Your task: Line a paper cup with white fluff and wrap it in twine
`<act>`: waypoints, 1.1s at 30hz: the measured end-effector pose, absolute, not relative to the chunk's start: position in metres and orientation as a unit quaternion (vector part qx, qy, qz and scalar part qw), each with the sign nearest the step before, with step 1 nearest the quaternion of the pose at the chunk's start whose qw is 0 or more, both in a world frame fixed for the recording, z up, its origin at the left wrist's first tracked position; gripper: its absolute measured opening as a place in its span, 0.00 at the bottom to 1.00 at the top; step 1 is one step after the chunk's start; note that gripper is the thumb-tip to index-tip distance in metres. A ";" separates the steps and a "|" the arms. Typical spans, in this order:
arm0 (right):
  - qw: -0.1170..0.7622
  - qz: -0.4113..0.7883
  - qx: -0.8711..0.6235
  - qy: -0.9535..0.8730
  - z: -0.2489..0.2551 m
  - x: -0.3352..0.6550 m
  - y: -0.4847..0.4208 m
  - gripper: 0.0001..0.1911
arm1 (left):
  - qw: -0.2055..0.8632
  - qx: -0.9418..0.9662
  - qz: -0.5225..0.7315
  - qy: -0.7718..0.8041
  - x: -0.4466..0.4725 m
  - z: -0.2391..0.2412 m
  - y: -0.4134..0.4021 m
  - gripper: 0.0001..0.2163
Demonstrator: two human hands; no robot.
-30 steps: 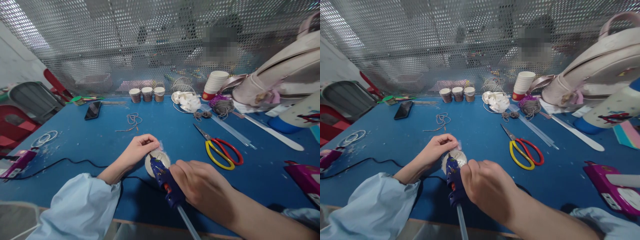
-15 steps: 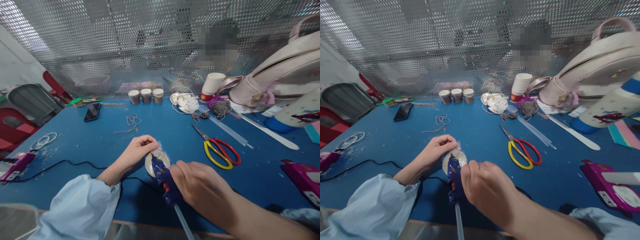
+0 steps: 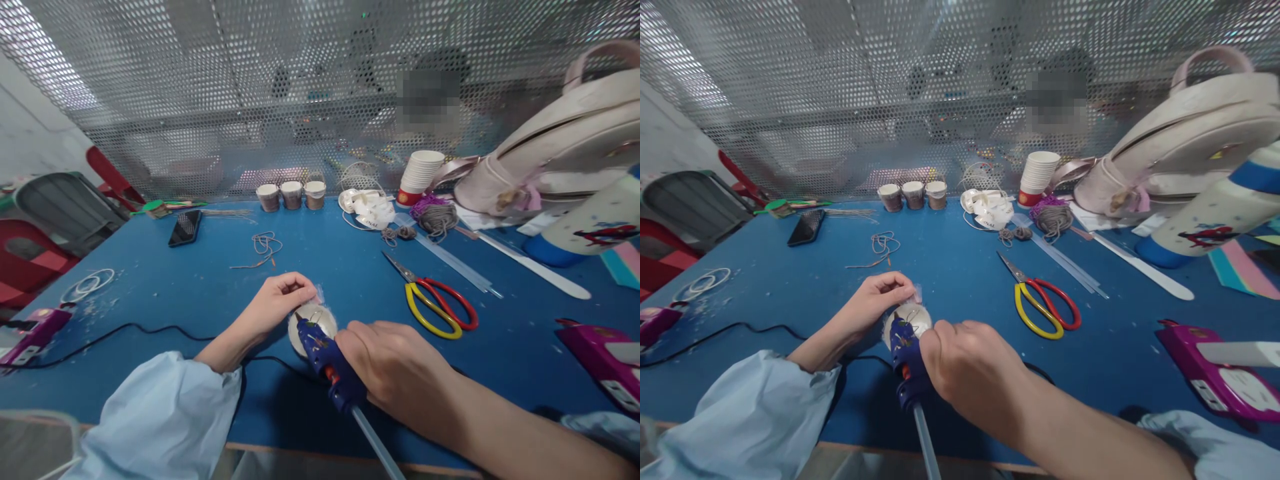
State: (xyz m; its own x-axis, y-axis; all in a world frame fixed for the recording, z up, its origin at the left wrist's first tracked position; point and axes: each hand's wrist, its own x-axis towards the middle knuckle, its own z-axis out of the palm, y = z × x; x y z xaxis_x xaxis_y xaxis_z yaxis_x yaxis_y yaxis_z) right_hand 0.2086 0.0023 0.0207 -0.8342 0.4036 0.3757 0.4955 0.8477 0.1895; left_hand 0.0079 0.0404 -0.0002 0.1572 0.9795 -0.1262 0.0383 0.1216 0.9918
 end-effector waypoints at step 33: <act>0.330 0.259 -0.459 -0.783 0.029 0.242 0.013 0.06 | 0.525 0.532 0.438 0.499 -0.007 0.000 0.033 0.08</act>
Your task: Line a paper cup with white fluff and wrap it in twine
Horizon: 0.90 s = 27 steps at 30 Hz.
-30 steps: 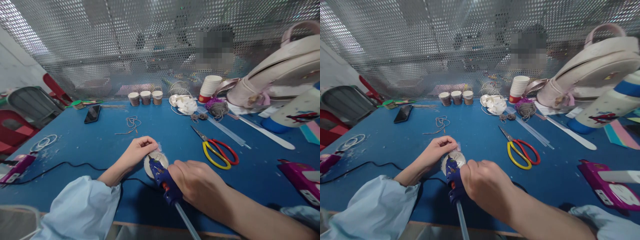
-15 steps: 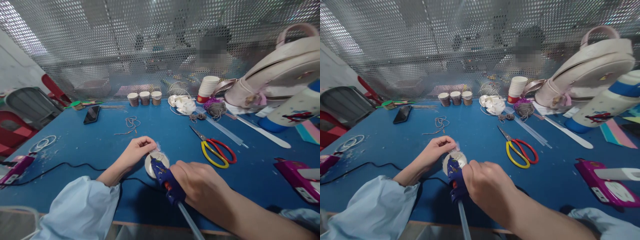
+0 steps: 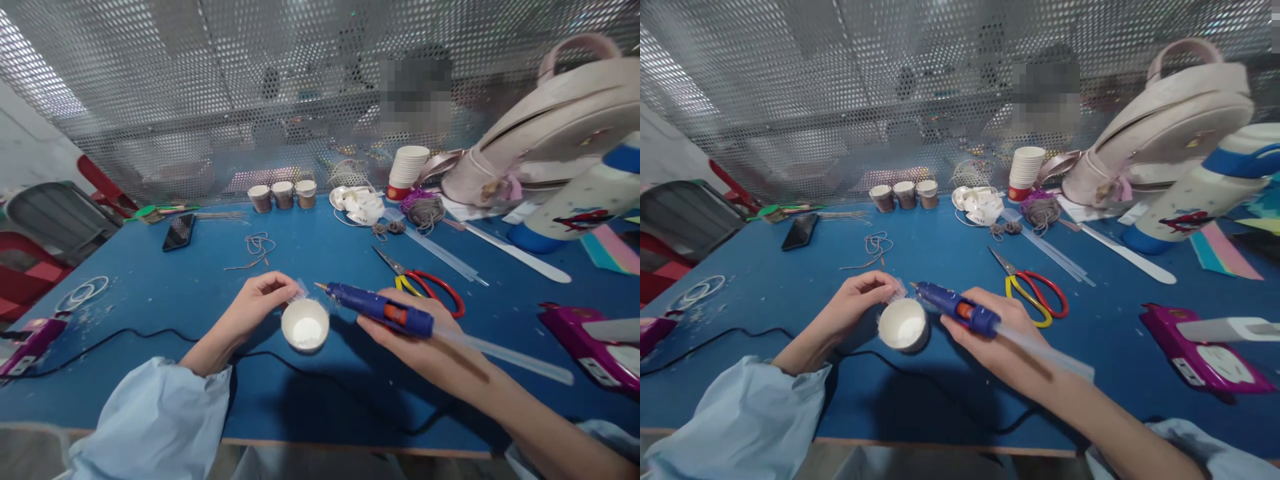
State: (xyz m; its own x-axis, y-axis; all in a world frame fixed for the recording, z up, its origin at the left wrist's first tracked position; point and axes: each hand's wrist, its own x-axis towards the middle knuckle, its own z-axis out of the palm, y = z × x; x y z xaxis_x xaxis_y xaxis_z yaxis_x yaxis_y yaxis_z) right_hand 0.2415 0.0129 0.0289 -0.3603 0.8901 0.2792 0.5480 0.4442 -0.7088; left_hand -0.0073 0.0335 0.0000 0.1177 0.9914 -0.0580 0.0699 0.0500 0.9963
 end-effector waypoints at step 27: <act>0.180 0.163 -0.551 -0.799 -0.027 0.273 0.034 0.18 | 0.401 0.711 0.403 0.413 -0.034 -0.006 0.010 0.03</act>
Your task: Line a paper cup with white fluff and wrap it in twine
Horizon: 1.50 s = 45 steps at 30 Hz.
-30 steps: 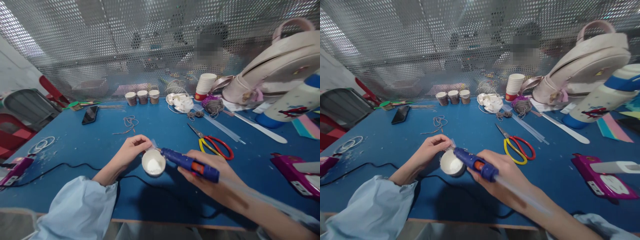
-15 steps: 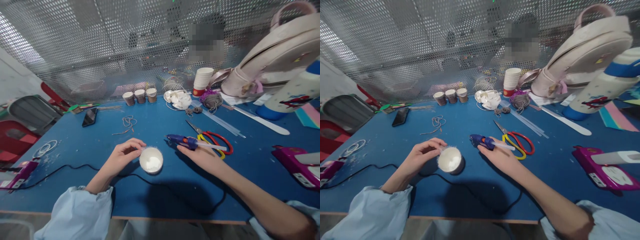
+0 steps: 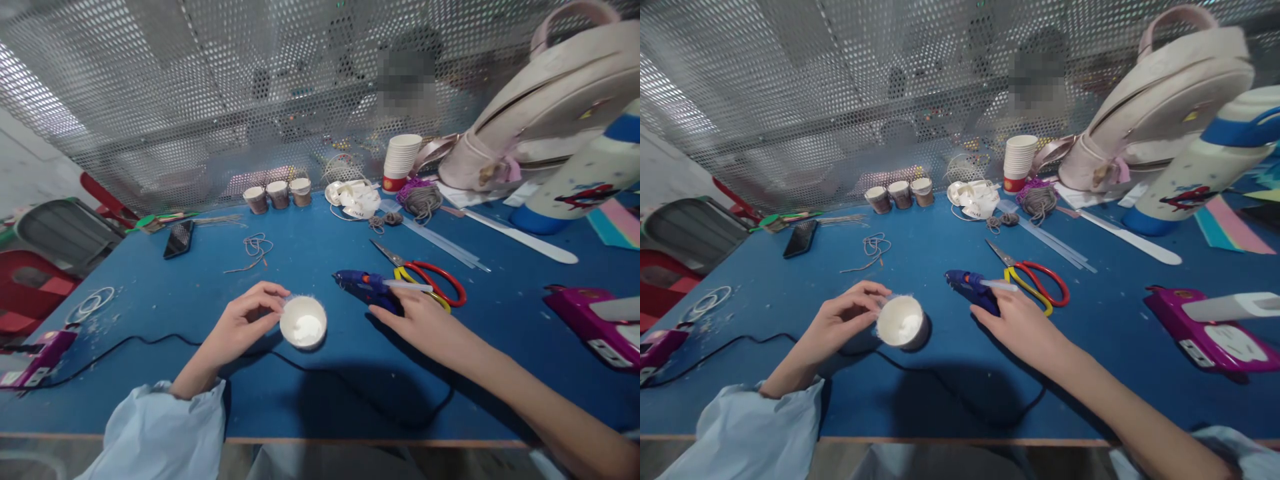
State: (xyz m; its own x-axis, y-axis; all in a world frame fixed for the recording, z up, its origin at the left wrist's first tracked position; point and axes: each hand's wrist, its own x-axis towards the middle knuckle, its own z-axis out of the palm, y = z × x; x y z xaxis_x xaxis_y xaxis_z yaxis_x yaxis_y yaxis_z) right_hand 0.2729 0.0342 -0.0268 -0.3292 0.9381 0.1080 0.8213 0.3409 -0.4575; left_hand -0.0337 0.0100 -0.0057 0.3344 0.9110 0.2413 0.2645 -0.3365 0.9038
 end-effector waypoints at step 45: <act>0.082 0.212 -0.317 -0.921 0.028 0.166 0.069 0.06 | 0.286 0.787 0.359 0.413 -0.032 -0.002 0.007 0.04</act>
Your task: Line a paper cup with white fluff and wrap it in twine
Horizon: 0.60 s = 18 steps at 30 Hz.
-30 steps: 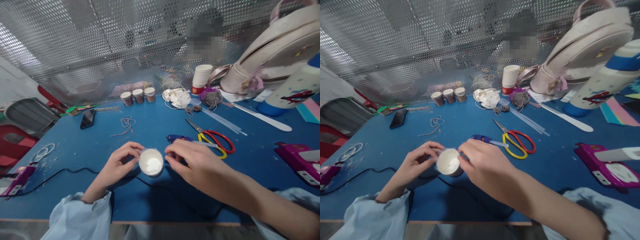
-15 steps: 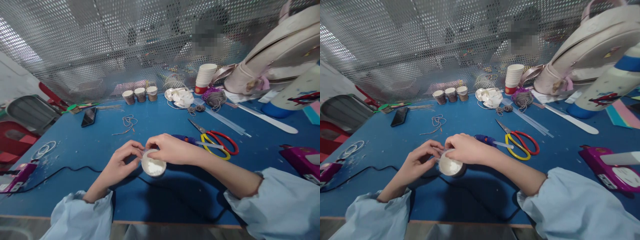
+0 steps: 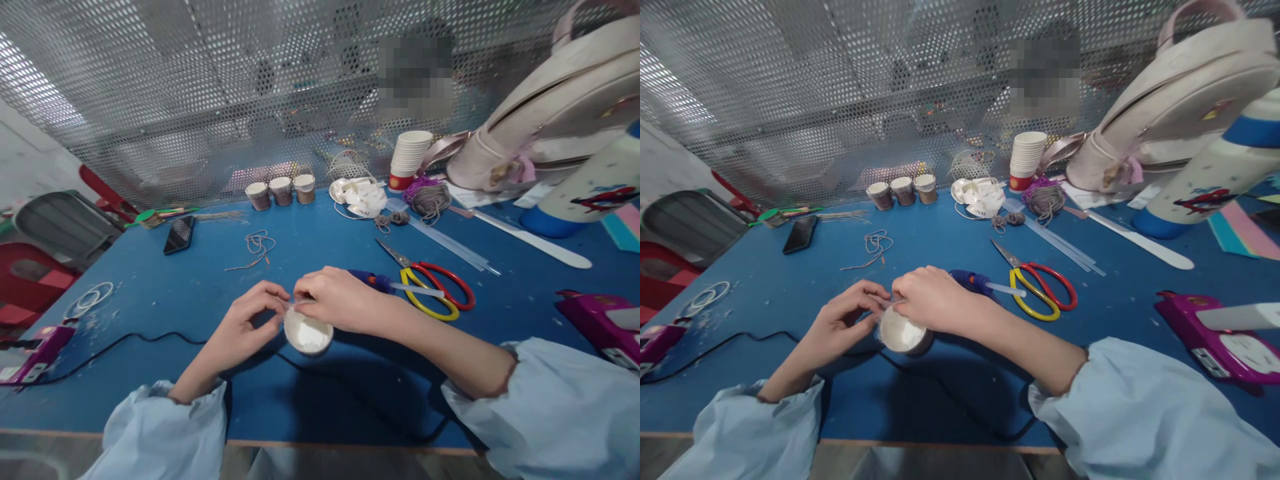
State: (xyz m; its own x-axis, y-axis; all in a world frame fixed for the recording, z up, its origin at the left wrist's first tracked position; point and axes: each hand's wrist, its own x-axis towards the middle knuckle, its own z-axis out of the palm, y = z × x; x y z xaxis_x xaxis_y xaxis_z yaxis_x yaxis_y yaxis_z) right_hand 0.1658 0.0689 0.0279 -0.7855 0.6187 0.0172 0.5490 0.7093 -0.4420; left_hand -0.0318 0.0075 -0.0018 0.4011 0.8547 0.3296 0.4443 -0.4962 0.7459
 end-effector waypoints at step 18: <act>0.056 0.121 -0.312 -0.941 0.027 0.156 0.066 0.11 | 0.274 0.784 0.368 0.417 -0.030 -0.001 0.008 0.04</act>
State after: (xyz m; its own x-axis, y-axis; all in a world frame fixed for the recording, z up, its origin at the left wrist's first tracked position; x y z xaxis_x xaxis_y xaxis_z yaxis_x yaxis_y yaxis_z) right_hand 0.1562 0.0657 0.0268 -0.7993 0.6002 0.0299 0.5733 0.7765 -0.2616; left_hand -0.0296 0.0084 -0.0010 0.3808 0.8563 0.3489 0.4532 -0.5018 0.7368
